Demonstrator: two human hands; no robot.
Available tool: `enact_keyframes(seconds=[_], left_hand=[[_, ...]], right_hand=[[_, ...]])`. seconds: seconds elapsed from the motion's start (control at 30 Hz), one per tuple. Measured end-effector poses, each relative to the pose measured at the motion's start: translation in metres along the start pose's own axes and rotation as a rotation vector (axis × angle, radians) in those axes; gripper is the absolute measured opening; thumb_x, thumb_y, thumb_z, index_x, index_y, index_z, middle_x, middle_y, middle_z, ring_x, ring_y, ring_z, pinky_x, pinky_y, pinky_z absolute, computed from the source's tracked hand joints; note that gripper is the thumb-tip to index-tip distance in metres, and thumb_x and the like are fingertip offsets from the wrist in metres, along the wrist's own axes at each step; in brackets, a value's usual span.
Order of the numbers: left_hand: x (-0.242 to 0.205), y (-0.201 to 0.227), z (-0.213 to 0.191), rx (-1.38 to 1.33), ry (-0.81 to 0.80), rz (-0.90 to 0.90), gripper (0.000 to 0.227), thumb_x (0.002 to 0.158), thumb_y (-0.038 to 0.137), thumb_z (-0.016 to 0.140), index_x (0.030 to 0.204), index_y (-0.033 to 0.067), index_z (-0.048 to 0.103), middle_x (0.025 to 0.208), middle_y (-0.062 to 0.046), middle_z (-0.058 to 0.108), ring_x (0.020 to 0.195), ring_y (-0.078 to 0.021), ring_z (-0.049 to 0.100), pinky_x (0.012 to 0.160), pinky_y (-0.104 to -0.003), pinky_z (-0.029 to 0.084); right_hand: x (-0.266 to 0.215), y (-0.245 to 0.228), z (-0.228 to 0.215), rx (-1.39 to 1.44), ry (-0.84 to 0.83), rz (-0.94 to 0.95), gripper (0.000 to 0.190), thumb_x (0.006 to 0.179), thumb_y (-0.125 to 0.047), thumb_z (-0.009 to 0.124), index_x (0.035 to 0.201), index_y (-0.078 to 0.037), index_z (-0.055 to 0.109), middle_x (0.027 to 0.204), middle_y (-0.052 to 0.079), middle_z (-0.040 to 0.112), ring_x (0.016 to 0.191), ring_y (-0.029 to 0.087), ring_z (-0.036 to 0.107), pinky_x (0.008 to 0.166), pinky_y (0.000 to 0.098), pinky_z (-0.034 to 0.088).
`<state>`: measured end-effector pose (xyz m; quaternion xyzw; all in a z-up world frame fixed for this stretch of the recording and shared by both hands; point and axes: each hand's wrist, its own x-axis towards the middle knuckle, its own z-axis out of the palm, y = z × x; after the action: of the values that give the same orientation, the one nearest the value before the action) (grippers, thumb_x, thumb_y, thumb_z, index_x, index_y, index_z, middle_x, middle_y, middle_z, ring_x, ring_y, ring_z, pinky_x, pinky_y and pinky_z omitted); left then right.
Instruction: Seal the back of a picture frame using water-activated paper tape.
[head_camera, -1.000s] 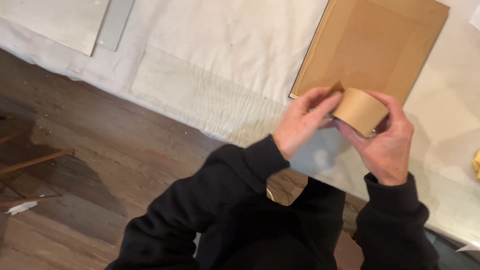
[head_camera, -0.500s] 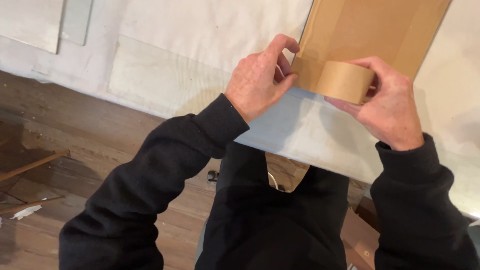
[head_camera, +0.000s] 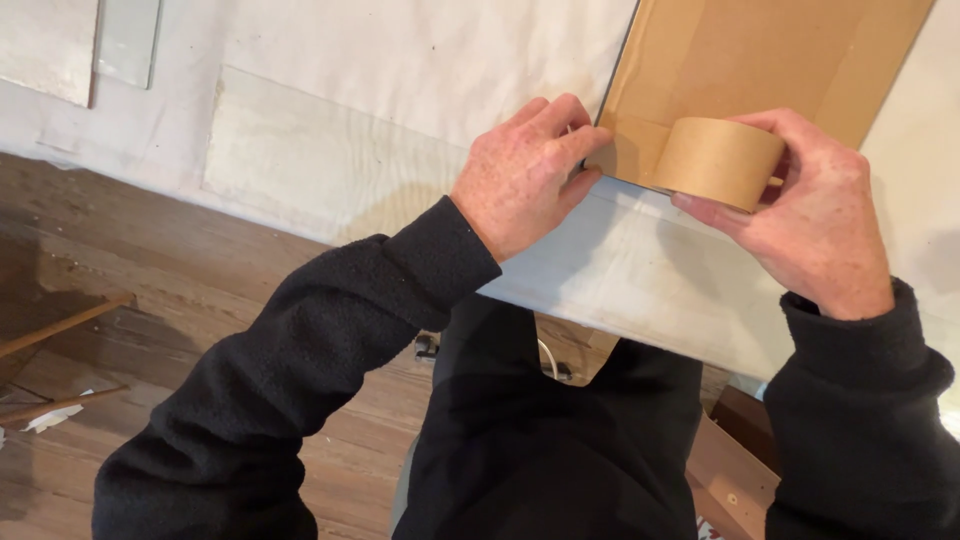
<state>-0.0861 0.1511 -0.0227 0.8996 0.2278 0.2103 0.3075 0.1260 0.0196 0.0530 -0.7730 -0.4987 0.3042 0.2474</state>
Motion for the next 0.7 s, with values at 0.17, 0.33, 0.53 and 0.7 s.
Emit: enact_keyframes(seconds=[0.17,0.33,0.53,0.7], left_hand=[[-0.0027,0.0003,0.0018,-0.003,0.014,0.012,0.031,0.086,0.014,0.079,0.114,0.0093,0.067,0.105,-0.002,0.062,0.097,-0.024,0.062,0.079,-0.037,0.056],[-0.0026,0.0004,0.0026,-0.004,0.027,0.008,0.03,0.086,0.014,0.079,0.114,0.0098,0.068,0.105,-0.002,0.062,0.097,-0.0242,0.061,0.08,-0.038,0.055],[-0.0042,-0.0012,0.0041,0.002,0.042,0.022,0.031,0.087,0.013,0.078,0.116,0.0094,0.069,0.105,-0.002,0.061,0.098,-0.024,0.061,0.082,-0.037,0.056],[-0.0041,-0.0006,0.0051,0.016,0.046,0.017,0.031,0.086,0.014,0.079,0.116,0.0096,0.069,0.105,-0.002,0.061,0.098,-0.0234,0.061,0.083,-0.037,0.056]], right_hand=[[-0.0001,-0.0014,0.0013,0.018,-0.009,0.023,0.053,0.082,-0.014,0.09,0.126,0.002,0.064,0.113,0.014,0.073,0.1,0.02,0.074,0.087,0.0325,0.063],[0.0001,-0.0028,0.0017,0.028,-0.004,0.013,0.053,0.083,-0.012,0.09,0.126,0.003,0.063,0.114,0.015,0.073,0.102,0.019,0.074,0.089,0.0316,0.063],[-0.0002,-0.002,0.0012,0.033,-0.014,0.02,0.053,0.084,-0.012,0.089,0.127,0.003,0.062,0.114,0.015,0.073,0.101,0.019,0.074,0.088,0.0315,0.062],[0.0006,-0.0007,0.0017,0.029,-0.013,0.015,0.053,0.084,-0.012,0.089,0.127,0.003,0.063,0.115,0.014,0.072,0.102,0.019,0.073,0.089,0.0313,0.062]])
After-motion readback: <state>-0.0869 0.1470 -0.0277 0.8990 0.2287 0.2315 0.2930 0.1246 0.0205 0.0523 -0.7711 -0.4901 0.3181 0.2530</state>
